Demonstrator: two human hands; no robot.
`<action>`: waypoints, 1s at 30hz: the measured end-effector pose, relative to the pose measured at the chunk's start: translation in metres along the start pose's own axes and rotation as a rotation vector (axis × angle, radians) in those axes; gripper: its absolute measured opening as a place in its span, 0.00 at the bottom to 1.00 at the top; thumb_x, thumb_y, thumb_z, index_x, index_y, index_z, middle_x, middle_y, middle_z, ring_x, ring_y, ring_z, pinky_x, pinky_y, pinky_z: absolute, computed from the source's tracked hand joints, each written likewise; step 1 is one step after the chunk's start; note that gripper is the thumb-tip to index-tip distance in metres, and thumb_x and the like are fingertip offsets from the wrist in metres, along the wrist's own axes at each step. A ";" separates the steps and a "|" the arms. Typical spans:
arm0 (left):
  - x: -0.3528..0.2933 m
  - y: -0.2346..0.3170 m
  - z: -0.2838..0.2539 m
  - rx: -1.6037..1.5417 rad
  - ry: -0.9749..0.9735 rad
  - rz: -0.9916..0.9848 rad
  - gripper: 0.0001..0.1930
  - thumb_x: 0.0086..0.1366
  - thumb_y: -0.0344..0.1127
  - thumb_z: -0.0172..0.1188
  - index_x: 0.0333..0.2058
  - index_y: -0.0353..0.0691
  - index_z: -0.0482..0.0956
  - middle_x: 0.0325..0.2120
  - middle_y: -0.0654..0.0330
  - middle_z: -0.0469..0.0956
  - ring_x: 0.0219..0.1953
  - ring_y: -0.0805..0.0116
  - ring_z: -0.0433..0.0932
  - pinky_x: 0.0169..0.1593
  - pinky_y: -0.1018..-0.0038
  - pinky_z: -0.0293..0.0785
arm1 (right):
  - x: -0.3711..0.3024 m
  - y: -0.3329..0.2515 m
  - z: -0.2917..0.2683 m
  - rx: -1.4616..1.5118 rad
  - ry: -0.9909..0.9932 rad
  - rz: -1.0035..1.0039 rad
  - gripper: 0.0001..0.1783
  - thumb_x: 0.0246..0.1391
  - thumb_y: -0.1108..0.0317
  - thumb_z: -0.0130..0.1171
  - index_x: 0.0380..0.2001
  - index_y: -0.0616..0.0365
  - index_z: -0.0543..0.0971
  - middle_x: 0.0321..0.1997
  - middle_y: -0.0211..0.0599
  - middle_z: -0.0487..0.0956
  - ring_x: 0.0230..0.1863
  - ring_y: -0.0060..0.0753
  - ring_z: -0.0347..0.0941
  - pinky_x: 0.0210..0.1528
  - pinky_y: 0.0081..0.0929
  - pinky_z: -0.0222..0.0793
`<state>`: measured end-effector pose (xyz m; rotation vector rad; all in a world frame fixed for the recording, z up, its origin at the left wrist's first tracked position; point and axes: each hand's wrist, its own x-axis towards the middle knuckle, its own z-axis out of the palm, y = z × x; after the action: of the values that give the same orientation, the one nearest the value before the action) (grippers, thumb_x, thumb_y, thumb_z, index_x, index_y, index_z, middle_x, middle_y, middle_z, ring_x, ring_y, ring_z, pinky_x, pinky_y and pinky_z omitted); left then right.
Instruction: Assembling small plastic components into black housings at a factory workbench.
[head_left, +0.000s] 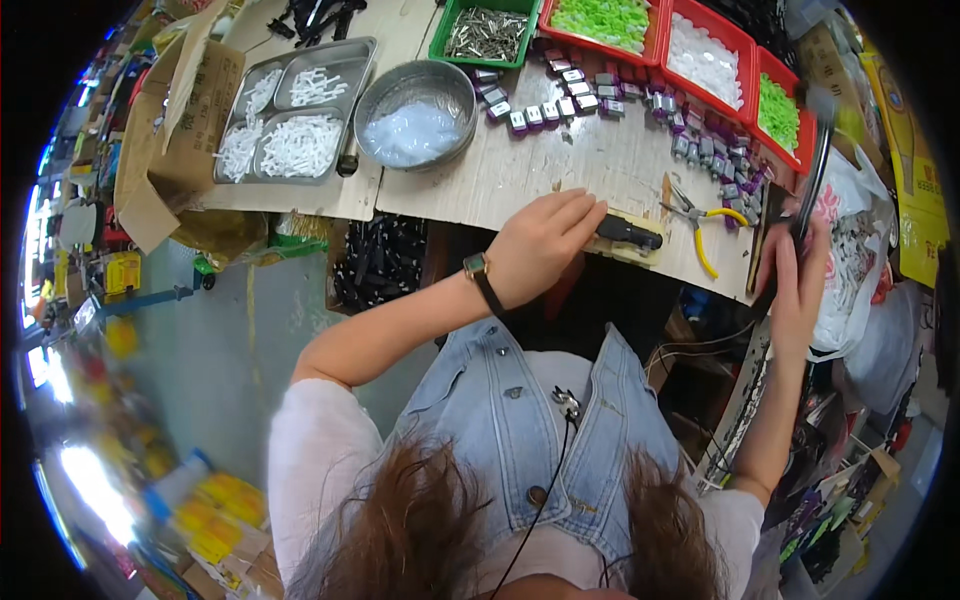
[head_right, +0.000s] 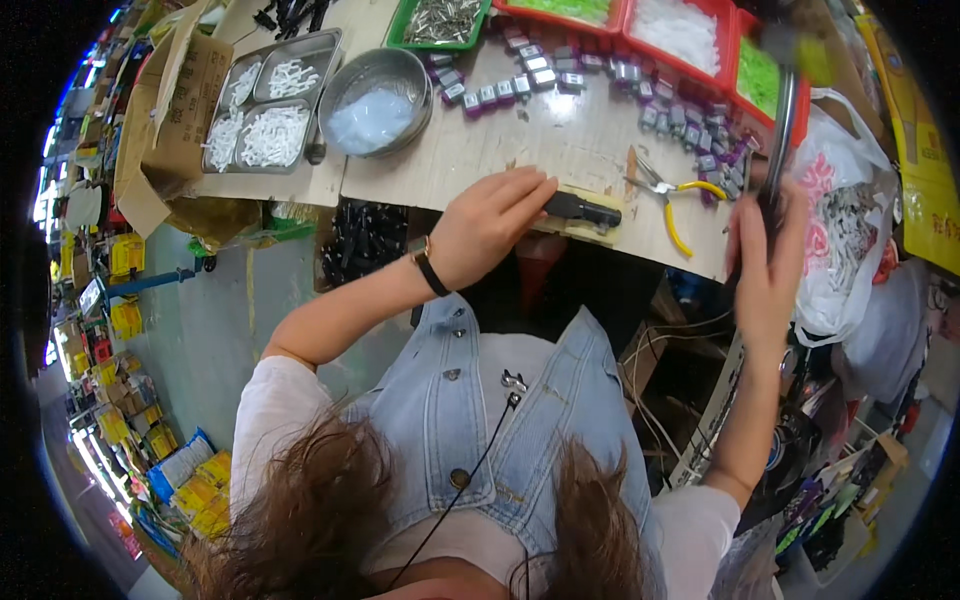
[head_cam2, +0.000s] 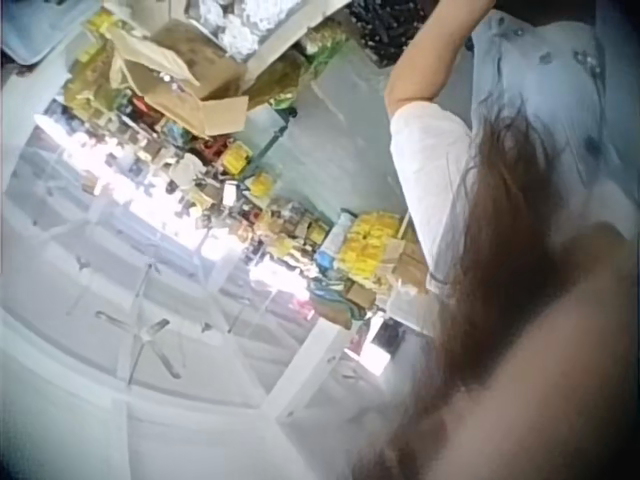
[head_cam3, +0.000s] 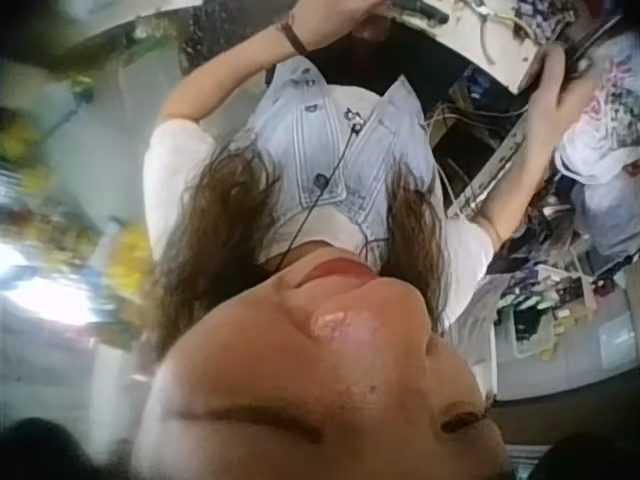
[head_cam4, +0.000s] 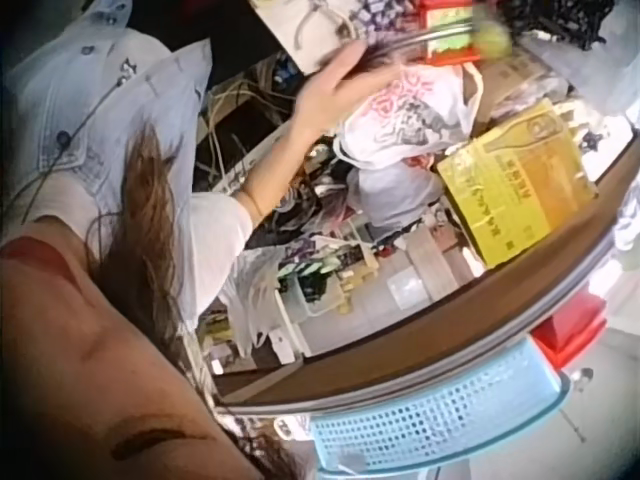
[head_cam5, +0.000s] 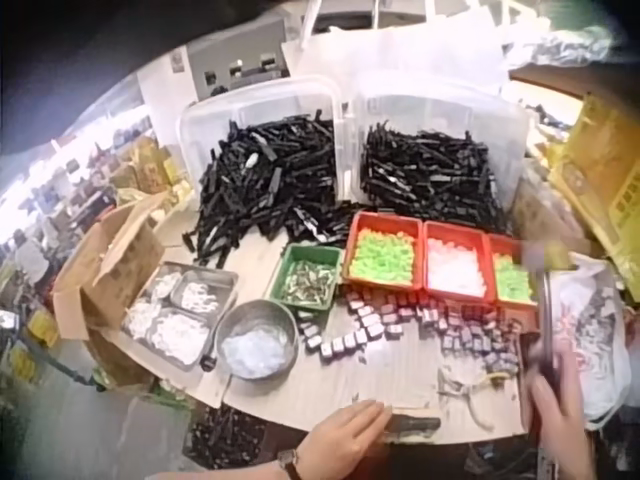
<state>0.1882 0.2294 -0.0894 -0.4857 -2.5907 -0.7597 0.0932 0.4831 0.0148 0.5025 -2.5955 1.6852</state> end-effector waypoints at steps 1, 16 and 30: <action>-0.006 0.002 0.003 0.037 0.043 0.018 0.24 0.53 0.32 0.64 0.50 0.32 0.74 0.45 0.52 0.75 0.50 0.55 0.74 0.54 0.64 0.72 | -0.015 0.006 -0.004 0.032 -0.076 0.152 0.11 0.65 0.66 0.45 0.46 0.58 0.70 0.23 0.22 0.63 0.19 0.13 0.55 0.20 0.14 0.52; -0.023 -0.016 0.018 0.114 0.121 0.152 0.30 0.52 0.36 0.63 0.55 0.33 0.71 0.54 0.49 0.72 0.54 0.53 0.73 0.57 0.62 0.72 | -0.101 0.038 0.025 -0.571 -0.384 0.055 0.12 0.63 0.65 0.51 0.29 0.62 0.66 0.21 0.58 0.71 0.25 0.63 0.71 0.24 0.47 0.62; -0.039 -0.016 0.045 0.087 0.489 -0.154 0.37 0.41 0.51 0.74 0.50 0.41 0.74 0.44 0.67 0.80 0.46 0.71 0.76 0.61 0.63 0.48 | -0.060 0.017 0.048 -0.415 -0.543 -0.028 0.15 0.66 0.63 0.43 0.32 0.64 0.72 0.19 0.56 0.69 0.28 0.62 0.70 0.26 0.41 0.63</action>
<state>0.2025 0.2341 -0.1493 -0.0581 -2.2035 -0.7067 0.1540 0.4626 -0.0313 1.0840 -3.1560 1.0497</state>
